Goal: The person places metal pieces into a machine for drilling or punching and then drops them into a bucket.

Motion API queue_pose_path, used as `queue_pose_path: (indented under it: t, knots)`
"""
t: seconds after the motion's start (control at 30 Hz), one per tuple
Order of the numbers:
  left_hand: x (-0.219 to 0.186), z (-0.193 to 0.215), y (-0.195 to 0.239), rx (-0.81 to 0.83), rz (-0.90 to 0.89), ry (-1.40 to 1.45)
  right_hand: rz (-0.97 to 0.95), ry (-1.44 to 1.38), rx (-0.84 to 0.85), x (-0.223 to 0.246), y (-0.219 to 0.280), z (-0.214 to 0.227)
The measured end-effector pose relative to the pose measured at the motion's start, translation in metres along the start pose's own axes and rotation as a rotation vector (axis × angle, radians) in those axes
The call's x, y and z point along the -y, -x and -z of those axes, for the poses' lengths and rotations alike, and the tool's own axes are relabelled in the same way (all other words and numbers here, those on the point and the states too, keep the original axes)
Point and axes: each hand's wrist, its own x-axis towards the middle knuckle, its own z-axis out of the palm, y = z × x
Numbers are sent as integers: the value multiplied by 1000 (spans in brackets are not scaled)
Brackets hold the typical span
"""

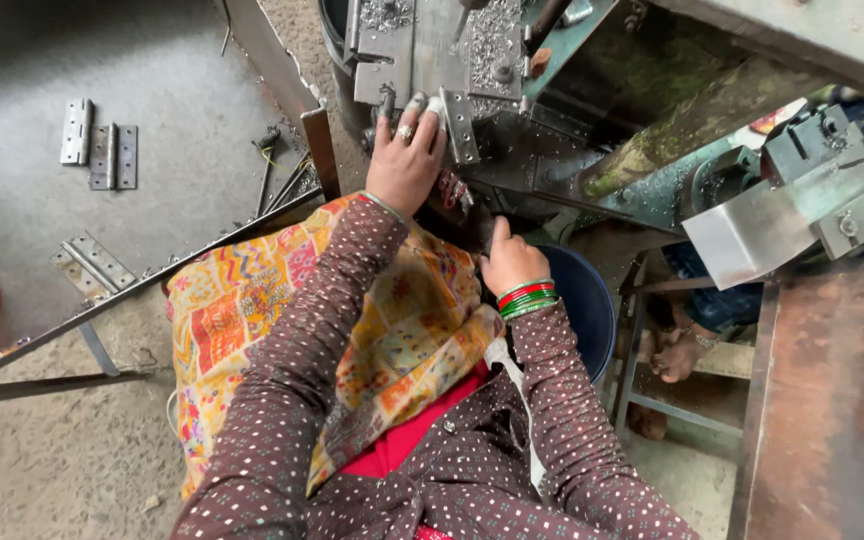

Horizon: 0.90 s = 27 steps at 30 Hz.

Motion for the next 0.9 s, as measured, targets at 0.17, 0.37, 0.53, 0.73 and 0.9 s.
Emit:
queue_pose_path:
  t: [0.17, 0.37, 0.53, 0.73, 0.9]
  knots:
    - [14, -6, -37, 125, 141, 474, 81, -36, -98, -5, -1, -9]
    - [17, -41, -61, -20, 29, -132, 8, -46, -51, 5, 0, 4]
    - [26, -69, -34, 151, 134, 32, -15, -43, -20, 9, -1, 15]
    - [1, -41, -16, 202, 212, 4, -18, -29, -8, 11, 0, 13]
    - [3, -56, -35, 307, 212, 80, -6, -26, -22, 7, 0, 8]
